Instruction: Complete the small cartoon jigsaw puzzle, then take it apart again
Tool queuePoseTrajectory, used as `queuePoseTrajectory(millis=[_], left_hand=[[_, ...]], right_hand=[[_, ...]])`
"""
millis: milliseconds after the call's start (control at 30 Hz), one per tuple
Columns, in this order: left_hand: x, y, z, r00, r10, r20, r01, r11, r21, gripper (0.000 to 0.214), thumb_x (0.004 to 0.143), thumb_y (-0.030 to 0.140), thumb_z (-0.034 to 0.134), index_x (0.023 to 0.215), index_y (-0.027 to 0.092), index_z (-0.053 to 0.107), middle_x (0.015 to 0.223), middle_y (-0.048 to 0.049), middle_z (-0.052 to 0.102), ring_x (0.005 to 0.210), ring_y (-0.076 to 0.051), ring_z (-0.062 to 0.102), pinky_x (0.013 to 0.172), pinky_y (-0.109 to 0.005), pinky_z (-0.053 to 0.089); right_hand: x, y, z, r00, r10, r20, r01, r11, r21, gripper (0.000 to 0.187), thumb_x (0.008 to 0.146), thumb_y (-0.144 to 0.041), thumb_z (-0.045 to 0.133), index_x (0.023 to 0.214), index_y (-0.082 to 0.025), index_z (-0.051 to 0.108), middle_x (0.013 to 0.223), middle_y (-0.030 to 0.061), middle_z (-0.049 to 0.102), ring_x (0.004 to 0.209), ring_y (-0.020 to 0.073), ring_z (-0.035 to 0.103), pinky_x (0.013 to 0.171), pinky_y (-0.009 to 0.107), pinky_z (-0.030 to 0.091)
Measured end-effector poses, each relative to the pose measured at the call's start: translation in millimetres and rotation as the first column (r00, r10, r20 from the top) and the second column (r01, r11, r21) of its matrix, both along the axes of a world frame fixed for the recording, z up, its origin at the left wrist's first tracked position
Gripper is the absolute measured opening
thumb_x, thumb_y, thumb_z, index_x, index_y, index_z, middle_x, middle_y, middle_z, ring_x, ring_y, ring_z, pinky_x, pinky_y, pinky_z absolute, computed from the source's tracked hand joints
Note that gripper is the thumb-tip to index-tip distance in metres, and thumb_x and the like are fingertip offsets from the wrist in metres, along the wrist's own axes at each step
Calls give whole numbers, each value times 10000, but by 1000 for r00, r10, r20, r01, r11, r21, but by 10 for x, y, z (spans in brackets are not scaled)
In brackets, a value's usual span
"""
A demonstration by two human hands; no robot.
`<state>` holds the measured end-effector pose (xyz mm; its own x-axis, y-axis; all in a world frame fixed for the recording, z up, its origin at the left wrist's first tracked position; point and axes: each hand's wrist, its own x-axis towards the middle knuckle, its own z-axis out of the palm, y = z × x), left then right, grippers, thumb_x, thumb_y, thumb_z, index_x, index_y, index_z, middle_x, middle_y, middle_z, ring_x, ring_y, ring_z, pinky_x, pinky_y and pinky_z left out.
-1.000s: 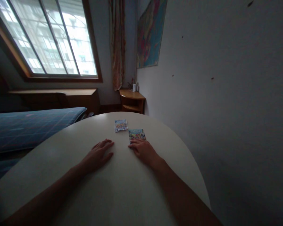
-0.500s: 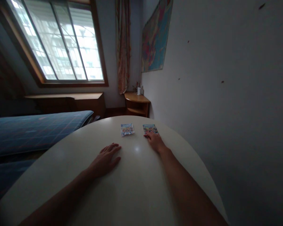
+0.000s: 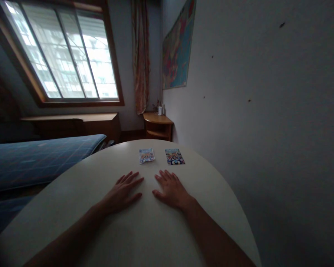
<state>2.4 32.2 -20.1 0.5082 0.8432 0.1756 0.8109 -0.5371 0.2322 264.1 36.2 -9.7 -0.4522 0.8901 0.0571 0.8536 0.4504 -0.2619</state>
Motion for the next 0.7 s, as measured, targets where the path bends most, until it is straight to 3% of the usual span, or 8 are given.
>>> queuePoseTrajectory(millis=[367, 700], left_hand=[[6, 2, -7, 1000, 11, -7, -11, 1000, 4, 631, 899, 623, 471, 1467, 361, 387, 1575, -55, 304, 1456, -330, 225, 1162, -564, 216], [6, 21, -22, 1000, 1, -4, -1, 1000, 9, 593, 917, 579, 464, 1461, 350, 404, 1569, -53, 317, 1453, -330, 235, 1159, -572, 226]], right_hand=[[4, -19, 38, 999, -8, -49, 8, 1000, 14, 692, 876, -614, 462, 1462, -247, 414, 1564, 84, 326, 1452, 278, 243, 1175, 472, 149], [207, 341, 14, 944, -331, 10, 330, 942, 53, 753, 885, -602, 423, 1496, -168, 351, 1576, 131, 282, 1453, 341, 213, 1150, 536, 148]])
